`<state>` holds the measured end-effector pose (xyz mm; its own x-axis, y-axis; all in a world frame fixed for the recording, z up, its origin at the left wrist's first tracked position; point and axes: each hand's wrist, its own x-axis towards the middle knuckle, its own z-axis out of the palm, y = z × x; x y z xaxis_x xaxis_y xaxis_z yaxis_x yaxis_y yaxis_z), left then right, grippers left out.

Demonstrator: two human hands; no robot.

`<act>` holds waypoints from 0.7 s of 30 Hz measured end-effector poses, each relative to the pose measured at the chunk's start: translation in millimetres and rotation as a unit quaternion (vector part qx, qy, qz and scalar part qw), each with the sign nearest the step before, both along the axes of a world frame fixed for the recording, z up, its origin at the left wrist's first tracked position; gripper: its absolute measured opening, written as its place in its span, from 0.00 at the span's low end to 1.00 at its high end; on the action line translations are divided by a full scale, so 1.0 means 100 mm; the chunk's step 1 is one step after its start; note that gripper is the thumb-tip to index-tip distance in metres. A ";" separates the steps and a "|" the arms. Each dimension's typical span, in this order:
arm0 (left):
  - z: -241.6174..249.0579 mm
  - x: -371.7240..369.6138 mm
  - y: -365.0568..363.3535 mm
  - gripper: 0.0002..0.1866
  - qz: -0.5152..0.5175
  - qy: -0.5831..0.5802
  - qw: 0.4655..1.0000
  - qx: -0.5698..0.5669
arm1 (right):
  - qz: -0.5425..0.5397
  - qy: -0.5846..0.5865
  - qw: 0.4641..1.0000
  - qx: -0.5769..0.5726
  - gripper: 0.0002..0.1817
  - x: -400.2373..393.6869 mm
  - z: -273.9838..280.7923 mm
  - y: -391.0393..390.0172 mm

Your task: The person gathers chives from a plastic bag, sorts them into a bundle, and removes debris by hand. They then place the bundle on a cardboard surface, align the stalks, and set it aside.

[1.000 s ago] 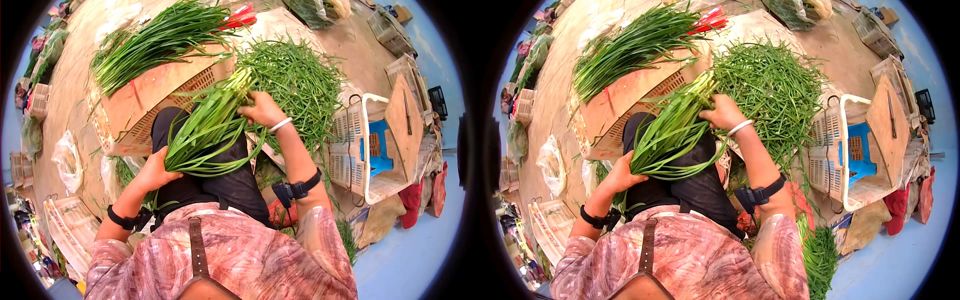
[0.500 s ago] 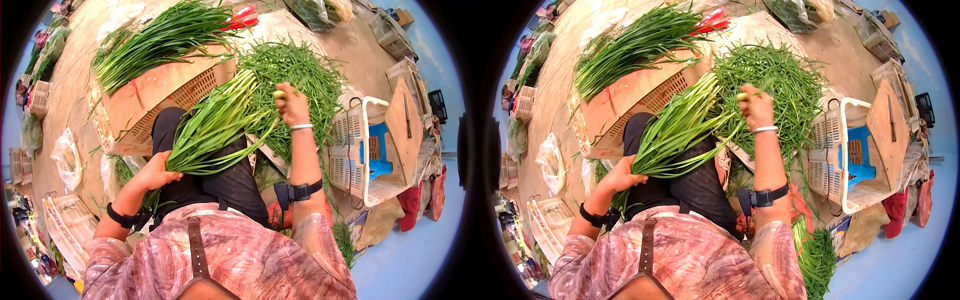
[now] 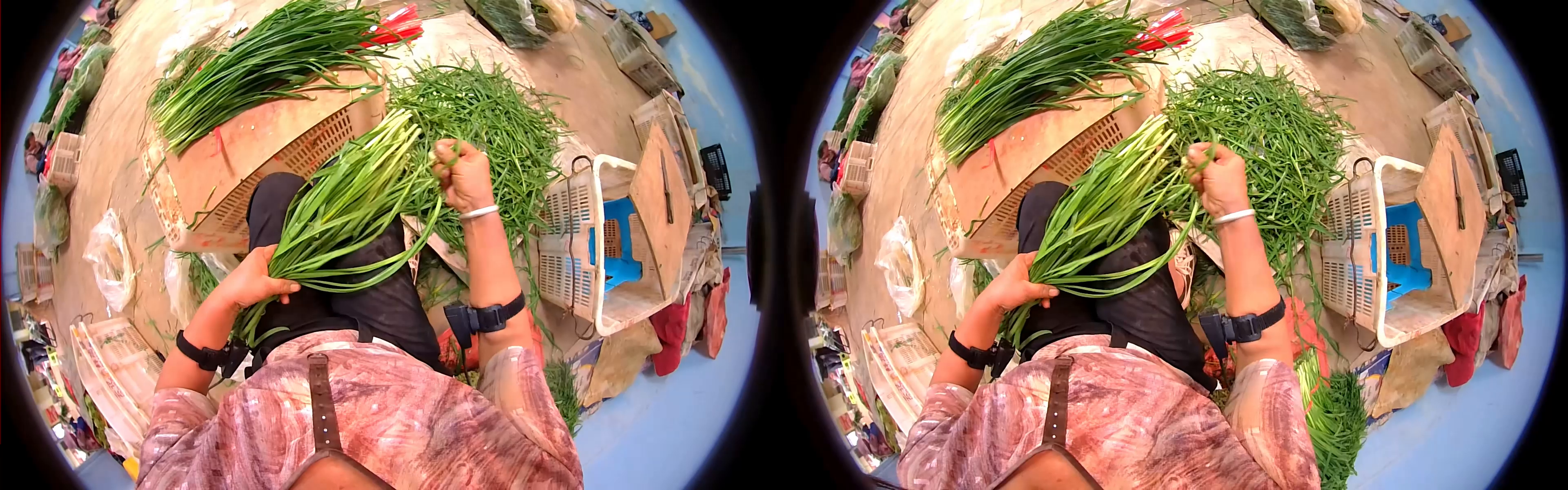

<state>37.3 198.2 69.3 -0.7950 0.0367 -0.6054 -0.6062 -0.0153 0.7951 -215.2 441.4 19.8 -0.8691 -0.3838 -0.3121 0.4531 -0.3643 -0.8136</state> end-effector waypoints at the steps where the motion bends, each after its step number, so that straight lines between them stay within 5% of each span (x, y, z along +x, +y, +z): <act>1: -0.01 -0.01 -0.01 0.18 0.005 -0.010 1.000 0.022 | -0.005 -0.006 1.000 -0.016 0.04 -0.07 0.00 0.08; 3: -0.01 -0.02 -0.04 0.19 0.003 -0.012 1.000 0.021 | -0.030 -0.007 0.998 -0.064 0.05 -0.23 0.07 0.30; 6: -0.02 0.01 -0.06 0.19 0.002 -0.015 1.000 0.016 | -0.205 -0.042 0.970 -0.122 0.07 -0.74 -0.07 0.83; 10: -0.03 0.01 -0.07 0.19 0.002 -0.019 1.000 0.012 | -0.504 0.140 0.850 0.065 0.02 -1.35 -0.07 1.51; 12: -0.02 0.01 -0.07 0.19 0.001 -0.023 1.000 0.011 | -0.475 0.211 0.808 0.277 0.08 -1.42 -0.13 1.63; 13: -0.01 0.00 -0.06 0.19 0.001 -0.026 1.000 0.009 | -0.475 0.212 0.808 0.277 0.08 -1.42 -0.18 1.67; 15: 0.01 -0.02 -0.06 0.19 -0.001 -0.024 1.000 0.004 | -0.409 0.316 0.593 0.617 0.21 -1.37 -0.25 1.65; 16: 0.02 -0.01 -0.05 0.19 -0.005 -0.027 1.000 -0.003 | -0.406 0.316 0.595 0.617 0.21 -1.36 -0.29 1.63; 18: 0.06 0.00 -0.02 0.19 -0.006 -0.032 0.999 -0.018 | -0.174 0.224 0.551 0.785 0.22 -1.01 -0.12 1.27; 20: 0.06 -0.04 -0.01 0.19 -0.006 -0.028 0.999 -0.032 | -0.138 0.344 0.560 0.741 0.24 -0.76 -0.10 1.01; 21: 0.05 -0.03 -0.01 0.19 -0.012 -0.023 0.999 -0.035 | -0.078 0.327 0.684 0.648 0.25 -0.66 -0.08 0.83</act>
